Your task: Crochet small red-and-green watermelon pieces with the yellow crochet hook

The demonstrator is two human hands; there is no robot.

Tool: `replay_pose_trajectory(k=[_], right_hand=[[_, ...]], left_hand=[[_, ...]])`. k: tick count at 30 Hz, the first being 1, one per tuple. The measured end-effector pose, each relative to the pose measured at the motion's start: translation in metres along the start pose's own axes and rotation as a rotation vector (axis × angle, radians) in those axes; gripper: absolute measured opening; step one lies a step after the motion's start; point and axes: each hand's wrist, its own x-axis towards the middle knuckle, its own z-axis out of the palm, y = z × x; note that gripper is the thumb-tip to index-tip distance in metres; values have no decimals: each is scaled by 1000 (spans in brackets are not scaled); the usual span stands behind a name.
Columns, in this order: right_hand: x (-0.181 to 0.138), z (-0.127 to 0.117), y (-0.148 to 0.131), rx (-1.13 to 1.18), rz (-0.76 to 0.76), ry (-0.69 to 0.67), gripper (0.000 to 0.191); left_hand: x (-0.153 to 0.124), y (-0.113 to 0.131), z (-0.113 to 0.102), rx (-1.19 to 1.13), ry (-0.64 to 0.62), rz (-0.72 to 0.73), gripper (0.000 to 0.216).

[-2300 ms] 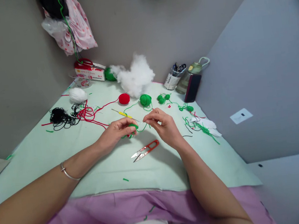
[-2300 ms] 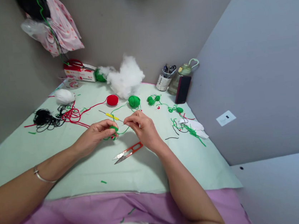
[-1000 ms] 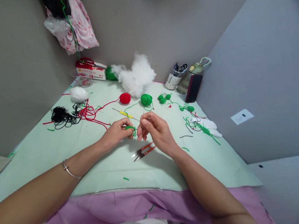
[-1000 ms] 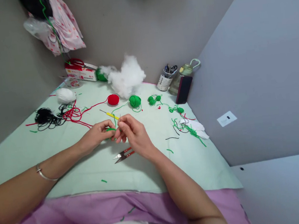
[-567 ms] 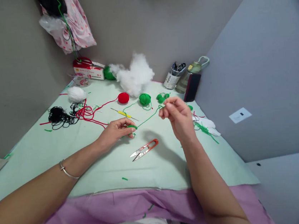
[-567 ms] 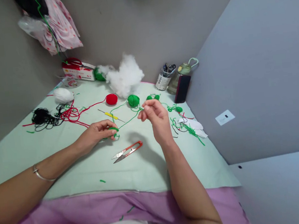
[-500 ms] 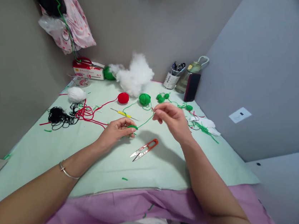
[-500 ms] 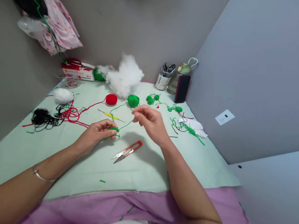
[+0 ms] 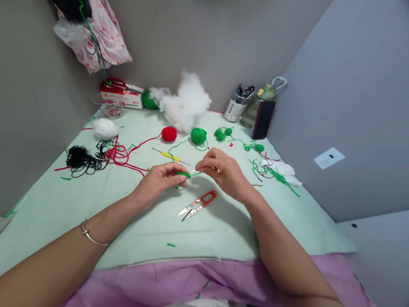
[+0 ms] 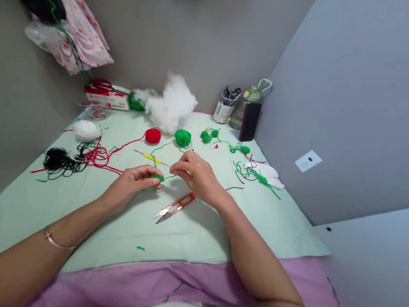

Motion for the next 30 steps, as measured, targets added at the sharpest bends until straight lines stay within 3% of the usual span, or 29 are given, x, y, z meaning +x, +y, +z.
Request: replay_pose_trajectory(k=[11, 17, 24, 27, 30], right_hand=[[-1, -1, -1, 2, -21, -47, 19], [-1, 2, -2, 122, 4, -85, 18], [-1, 16, -8, 200, 97, 4, 17], [-3, 23, -12, 181, 8, -18, 19], [-4, 28, -14, -3, -82, -47, 20]], left_hand=[[-1, -2, -2, 12, -63, 16, 24], [-2, -1, -2, 7, -117, 9, 23], [1, -4, -1, -66, -77, 11, 24], [1, -3, 1, -109, -42, 14, 27], [1, -2, 3, -102, -19, 0, 28]])
